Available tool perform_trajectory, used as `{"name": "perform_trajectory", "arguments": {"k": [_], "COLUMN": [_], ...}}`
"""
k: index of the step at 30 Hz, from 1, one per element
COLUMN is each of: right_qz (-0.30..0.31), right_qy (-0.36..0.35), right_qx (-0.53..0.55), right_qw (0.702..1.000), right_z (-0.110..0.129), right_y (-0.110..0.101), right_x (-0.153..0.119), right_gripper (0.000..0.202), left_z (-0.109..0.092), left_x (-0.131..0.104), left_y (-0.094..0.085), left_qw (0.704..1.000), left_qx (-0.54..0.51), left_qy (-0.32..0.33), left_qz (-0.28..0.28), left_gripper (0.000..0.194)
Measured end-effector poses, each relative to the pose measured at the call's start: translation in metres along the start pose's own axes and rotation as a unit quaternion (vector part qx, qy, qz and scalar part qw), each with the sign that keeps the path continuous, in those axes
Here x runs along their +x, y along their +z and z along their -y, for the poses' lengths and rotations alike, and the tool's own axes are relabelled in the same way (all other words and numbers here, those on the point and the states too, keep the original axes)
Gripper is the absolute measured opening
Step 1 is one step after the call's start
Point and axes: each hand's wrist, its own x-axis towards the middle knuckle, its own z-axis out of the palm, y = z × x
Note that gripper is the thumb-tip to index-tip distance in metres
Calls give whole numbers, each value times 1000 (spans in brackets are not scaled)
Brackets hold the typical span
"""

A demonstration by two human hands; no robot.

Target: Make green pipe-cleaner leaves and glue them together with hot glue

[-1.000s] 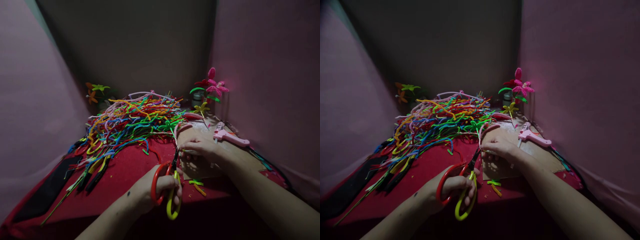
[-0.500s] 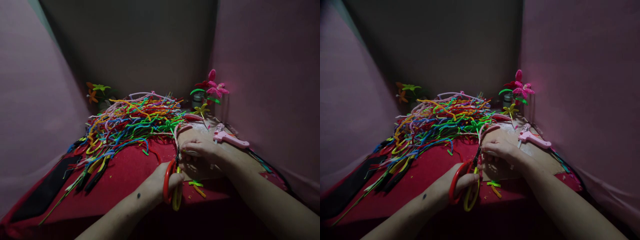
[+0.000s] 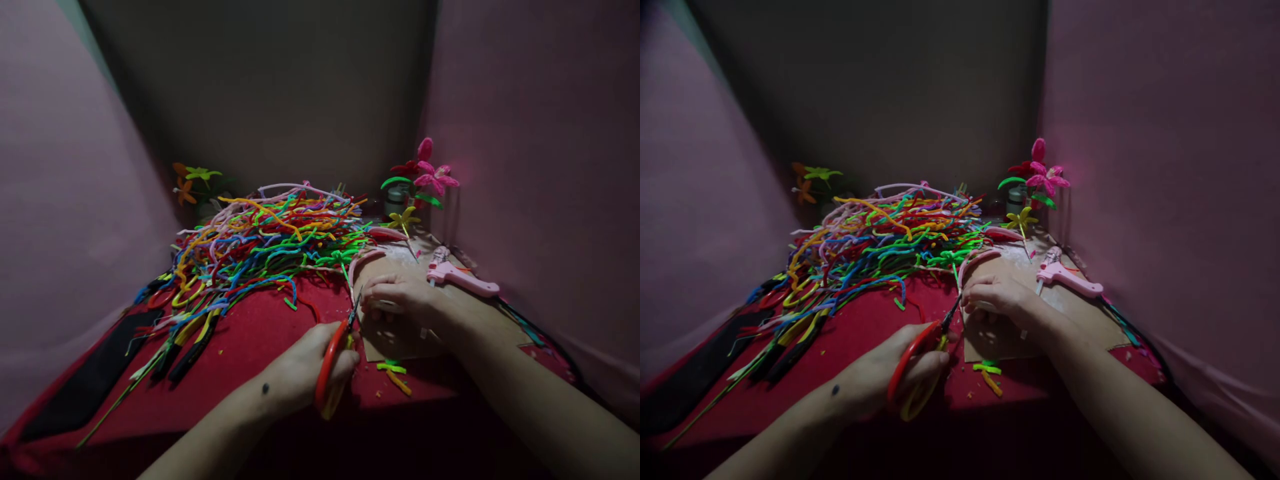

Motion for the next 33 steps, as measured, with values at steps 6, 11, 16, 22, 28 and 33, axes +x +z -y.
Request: {"name": "perform_trajectory", "arguments": {"k": [6,11,16,22,28,33], "right_qz": [-18,-38,-80,-101,-99,-61], "right_qy": [2,8,2,-18,-50,-42], "right_qx": [29,68,78,89,100,173], "right_qw": [999,997,994,991,989,982], "right_z": [-3,-3,-3,-2,-2,-4], "right_y": [0,0,2,2,-2,-1], "right_x": [1,1,2,1,2,4], "right_gripper": [16,17,16,16,15,17], "left_z": [6,29,38,22,25,22], "left_x": [-20,-25,-21,40,89,79], "left_y": [-27,-63,-75,-32,-13,-9], "left_qw": [972,797,753,947,983,982], "left_qx": [221,535,591,257,-16,-84], "left_qy": [-48,-204,-181,-29,-104,-81], "left_qz": [-71,-190,-227,-190,-149,-150], "left_gripper": [24,33,33,28,29,20]}}
